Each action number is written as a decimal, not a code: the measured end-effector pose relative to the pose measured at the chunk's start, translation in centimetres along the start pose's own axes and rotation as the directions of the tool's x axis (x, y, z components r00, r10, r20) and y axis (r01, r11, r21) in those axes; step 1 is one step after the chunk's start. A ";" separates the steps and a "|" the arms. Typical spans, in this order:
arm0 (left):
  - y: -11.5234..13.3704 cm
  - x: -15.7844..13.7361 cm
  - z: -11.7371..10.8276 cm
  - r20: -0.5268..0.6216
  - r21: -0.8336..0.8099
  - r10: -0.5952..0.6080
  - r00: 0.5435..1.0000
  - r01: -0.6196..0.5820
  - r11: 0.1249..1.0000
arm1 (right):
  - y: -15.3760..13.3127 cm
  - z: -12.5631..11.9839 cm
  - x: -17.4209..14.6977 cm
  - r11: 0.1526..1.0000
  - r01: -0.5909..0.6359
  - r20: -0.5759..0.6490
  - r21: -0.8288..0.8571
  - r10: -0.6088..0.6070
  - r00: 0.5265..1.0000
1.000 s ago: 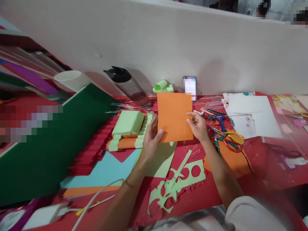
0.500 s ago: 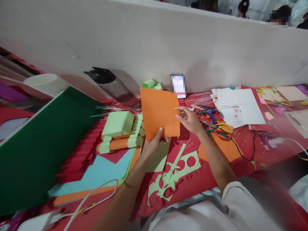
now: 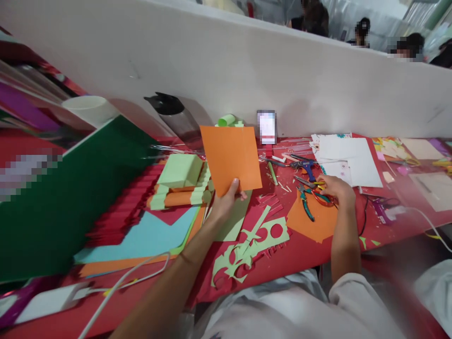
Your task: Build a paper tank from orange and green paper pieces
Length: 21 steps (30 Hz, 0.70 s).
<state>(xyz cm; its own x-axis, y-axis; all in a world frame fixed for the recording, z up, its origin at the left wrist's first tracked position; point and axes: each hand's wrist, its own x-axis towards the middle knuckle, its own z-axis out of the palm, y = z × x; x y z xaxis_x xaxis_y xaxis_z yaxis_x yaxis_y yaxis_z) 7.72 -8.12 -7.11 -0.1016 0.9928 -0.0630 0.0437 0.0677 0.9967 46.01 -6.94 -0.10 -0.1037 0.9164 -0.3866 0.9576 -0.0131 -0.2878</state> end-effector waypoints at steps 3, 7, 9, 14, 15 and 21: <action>-0.4 0.2 0.2 -0.009 -0.049 -0.026 1.000 0.026 0.998 | 0.5 0.8 0.1 0.993 0.109 0.013 0.038 -0.110 0.994; -0.5 0.3 0.4 -0.010 -0.015 -0.057 0.998 0.056 0.998 | 0.1 0.9 -0.1 0.992 0.126 0.000 0.032 -0.126 0.992; -0.1 0.2 0.4 -0.020 -0.005 -0.063 0.998 0.063 0.998 | -0.5 0.4 -0.7 0.981 0.178 -0.039 0.078 -0.176 0.984; 1.2 -0.2 0.2 -0.057 0.007 -0.049 0.997 0.050 0.999 | -4.7 -0.4 -1.5 0.873 0.381 -0.269 0.303 -0.305 0.914; 1.4 -0.2 0.2 -0.068 0.016 -0.048 0.997 0.049 0.999 | -6.0 -0.1 -1.2 0.825 0.418 -0.314 0.380 -0.310 0.897; 2.4 1.4 0.8 -0.206 -0.076 -0.017 0.978 0.001 0.997 | -14.5 4.4 1.7 0.523 0.453 -0.294 0.722 -0.361 0.885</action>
<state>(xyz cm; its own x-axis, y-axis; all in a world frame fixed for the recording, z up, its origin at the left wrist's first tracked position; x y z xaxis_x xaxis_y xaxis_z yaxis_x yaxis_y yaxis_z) 8.43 -6.46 -4.81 -0.3045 0.9501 -0.0678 -0.0319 0.0610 0.9976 30.72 -6.93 -0.50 -0.3588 0.9332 0.0190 0.2597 0.1194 -0.9583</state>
